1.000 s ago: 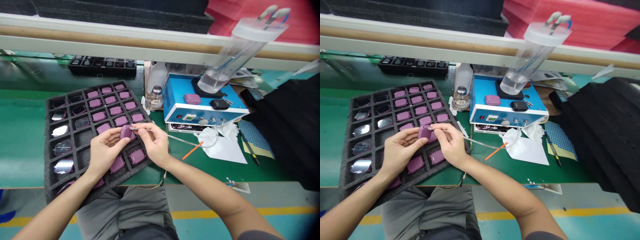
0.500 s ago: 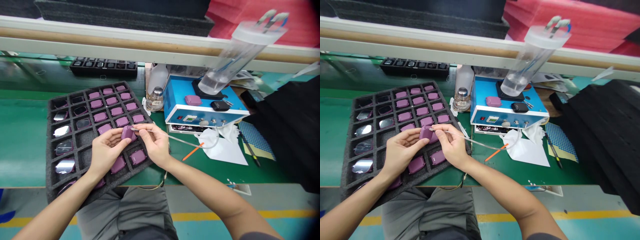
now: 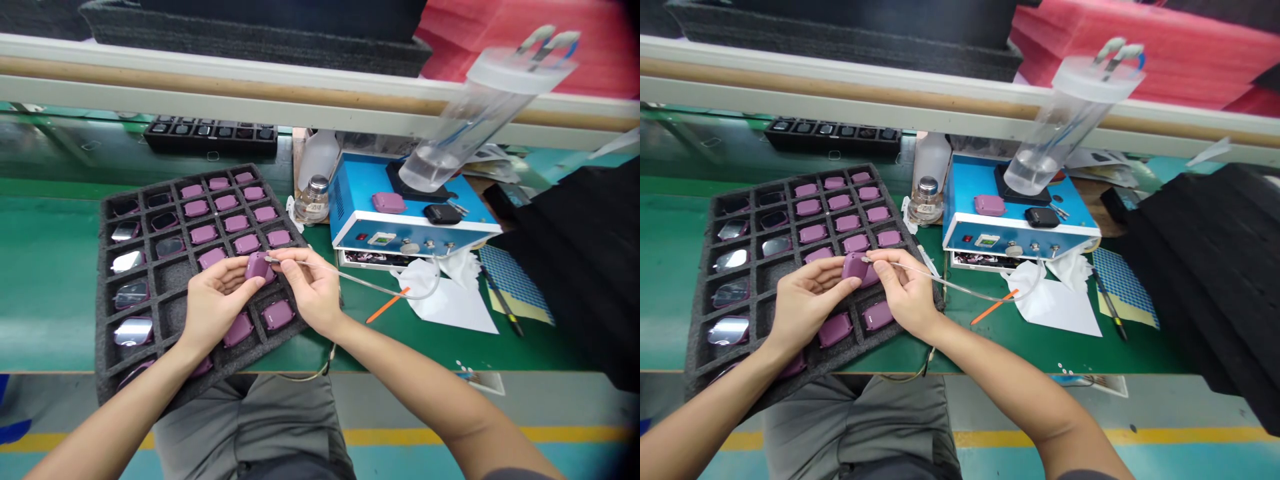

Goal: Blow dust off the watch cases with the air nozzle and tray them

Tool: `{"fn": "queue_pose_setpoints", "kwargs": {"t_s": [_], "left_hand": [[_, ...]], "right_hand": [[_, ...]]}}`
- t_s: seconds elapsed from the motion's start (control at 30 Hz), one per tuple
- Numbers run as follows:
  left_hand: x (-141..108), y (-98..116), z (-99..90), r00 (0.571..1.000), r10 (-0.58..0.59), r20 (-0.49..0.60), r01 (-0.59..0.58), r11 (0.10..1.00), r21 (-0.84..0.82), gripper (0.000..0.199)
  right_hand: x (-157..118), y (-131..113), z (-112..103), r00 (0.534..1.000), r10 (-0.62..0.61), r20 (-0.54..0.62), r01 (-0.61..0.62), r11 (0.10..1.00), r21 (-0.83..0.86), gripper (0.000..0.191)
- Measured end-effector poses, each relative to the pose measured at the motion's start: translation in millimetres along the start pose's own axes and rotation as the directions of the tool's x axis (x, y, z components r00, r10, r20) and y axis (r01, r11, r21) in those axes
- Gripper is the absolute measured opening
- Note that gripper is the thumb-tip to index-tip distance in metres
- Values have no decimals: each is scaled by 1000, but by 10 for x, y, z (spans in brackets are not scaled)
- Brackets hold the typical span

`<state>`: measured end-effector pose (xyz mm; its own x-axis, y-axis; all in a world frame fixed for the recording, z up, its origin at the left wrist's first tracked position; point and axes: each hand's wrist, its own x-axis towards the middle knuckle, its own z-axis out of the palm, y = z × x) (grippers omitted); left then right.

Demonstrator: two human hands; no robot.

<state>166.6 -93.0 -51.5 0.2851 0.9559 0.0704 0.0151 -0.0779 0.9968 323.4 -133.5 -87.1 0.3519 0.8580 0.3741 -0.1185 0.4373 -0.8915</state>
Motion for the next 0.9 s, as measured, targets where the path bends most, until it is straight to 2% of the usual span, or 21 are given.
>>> {"fn": "queue_pose_setpoints", "kwargs": {"t_s": [0.9], "left_hand": [[2, 25, 8, 1000, -25, -3, 25, 1000, 4, 42]], "right_hand": [[5, -21, 0, 1000, 11, -1, -11, 999, -47, 19]]}}
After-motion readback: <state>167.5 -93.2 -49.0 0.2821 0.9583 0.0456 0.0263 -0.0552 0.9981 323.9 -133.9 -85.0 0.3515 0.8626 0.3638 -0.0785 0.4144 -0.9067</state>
